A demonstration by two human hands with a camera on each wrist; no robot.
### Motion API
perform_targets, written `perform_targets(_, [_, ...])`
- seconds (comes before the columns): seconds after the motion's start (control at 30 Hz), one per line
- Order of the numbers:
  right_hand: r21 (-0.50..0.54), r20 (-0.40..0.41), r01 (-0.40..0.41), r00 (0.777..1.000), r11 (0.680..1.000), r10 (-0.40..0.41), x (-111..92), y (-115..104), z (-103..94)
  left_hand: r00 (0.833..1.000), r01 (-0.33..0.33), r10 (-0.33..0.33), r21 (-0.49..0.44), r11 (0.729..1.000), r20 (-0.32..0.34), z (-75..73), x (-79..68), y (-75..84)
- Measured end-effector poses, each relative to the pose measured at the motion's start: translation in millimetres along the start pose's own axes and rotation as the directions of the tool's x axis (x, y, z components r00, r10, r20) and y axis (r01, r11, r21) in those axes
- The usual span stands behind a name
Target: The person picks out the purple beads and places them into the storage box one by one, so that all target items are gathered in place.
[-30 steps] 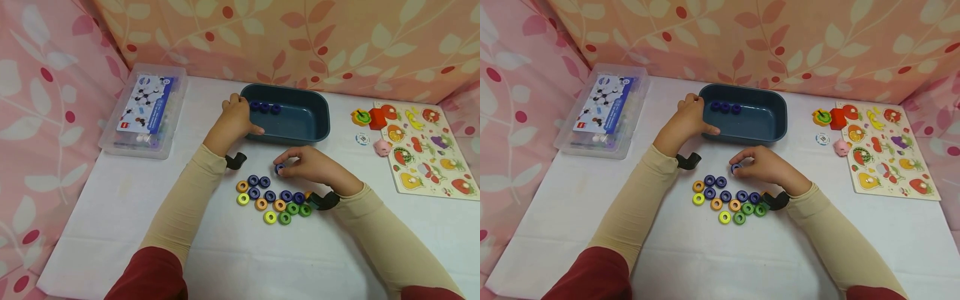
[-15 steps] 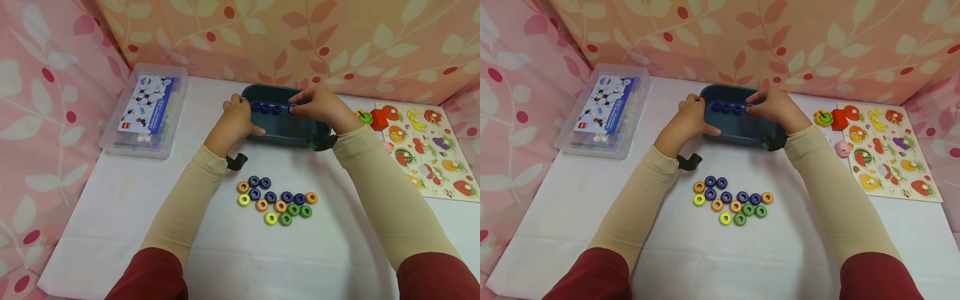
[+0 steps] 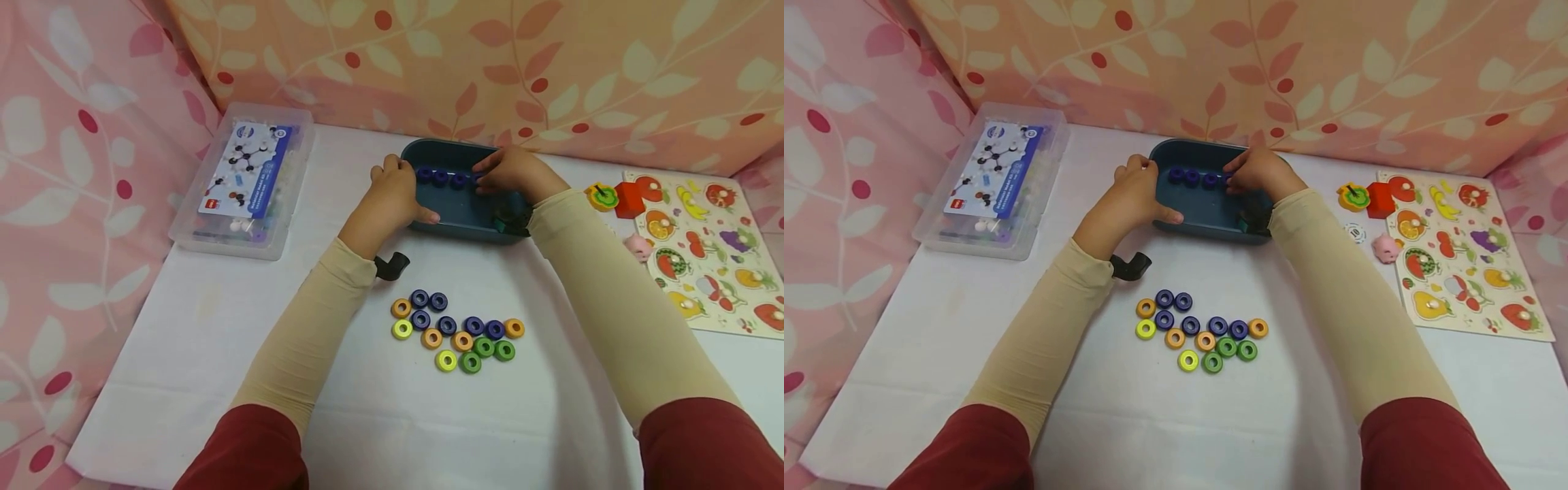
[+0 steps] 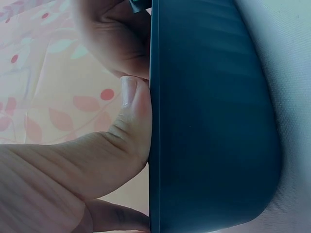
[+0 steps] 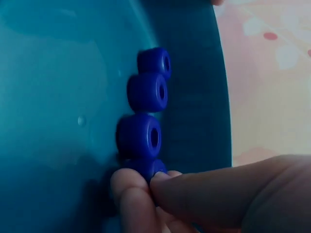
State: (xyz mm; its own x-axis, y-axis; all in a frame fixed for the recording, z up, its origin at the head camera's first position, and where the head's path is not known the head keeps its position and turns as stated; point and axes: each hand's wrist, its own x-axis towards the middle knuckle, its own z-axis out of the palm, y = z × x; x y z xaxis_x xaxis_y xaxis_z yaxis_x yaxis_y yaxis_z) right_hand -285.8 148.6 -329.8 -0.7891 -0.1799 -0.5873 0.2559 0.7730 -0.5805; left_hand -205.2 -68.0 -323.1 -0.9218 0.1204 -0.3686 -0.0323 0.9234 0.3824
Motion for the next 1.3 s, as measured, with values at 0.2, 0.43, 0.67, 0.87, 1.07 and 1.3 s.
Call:
perform_targets(0.2, [-0.051,-0.007,0.014,1.000,0.999,-0.015,6,4,1.8,1.000,0.002,-0.002,-0.011,1.000,-0.006,-0.9,-1.1,-0.3])
perform_targets(0.43, [-0.065,-0.104,0.097,0.989,0.993,-0.103,-22,5,1.5,1.000,0.001,-0.001,-0.002,1.000,-0.009,0.1,-1.0,-1.0])
perform_targets(0.67, [-0.187,-0.074,0.231,0.966,0.955,-0.248,-90,2,28.5,1.000,0.006,-0.006,-0.003,1.000,-0.010,-0.7,-1.2,-1.3])
perform_targets(0.87, [-0.232,0.131,0.382,0.924,0.895,-0.361,-122,18,83.1,1.000,-0.010,0.010,-0.009,1.000,-0.011,-1.3,-0.6,-0.5])
perform_targets(1.07, [-0.195,0.191,0.376,0.920,0.906,-0.341,-121,29,121.3,1.000,-0.012,0.012,-0.018,1.000,-0.013,-1.6,-0.9,-0.1])
perform_targets(1.3, [-0.192,0.246,0.378,0.912,0.906,-0.328,-106,36,128.2,1.000,-0.011,0.011,-0.032,0.999,-0.007,-0.7,-0.4,-0.2])
